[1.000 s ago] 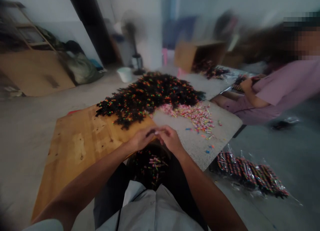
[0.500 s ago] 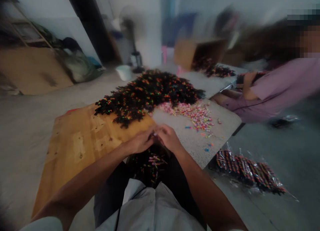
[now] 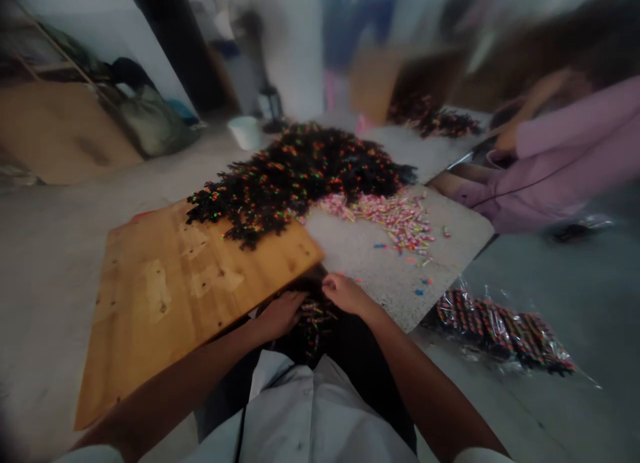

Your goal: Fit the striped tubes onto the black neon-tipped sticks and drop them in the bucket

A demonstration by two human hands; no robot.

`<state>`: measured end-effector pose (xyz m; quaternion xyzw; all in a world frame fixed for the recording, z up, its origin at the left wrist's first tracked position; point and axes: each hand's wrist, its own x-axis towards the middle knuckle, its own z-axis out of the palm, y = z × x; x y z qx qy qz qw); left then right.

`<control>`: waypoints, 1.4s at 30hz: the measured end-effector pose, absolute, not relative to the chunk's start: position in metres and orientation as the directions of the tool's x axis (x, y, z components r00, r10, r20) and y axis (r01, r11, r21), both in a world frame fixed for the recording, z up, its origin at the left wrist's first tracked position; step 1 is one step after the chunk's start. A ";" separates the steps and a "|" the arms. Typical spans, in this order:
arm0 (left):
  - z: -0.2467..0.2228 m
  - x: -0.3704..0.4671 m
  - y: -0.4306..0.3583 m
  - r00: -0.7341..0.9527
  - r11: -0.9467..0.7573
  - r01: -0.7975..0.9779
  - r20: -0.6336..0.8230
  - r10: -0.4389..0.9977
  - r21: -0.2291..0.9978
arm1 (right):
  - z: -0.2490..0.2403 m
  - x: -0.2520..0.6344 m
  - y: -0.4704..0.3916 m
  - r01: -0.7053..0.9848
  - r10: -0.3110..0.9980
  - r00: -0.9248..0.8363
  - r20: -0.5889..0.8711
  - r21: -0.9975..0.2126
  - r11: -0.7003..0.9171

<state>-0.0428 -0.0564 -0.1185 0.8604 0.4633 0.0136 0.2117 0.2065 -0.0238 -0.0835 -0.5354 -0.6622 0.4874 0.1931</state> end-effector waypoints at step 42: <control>-0.135 -0.072 -0.055 0.596 -0.651 0.645 0.270 0.756 0.399 | -0.069 0.215 0.089 0.908 0.986 0.065 0.155 -0.419 0.006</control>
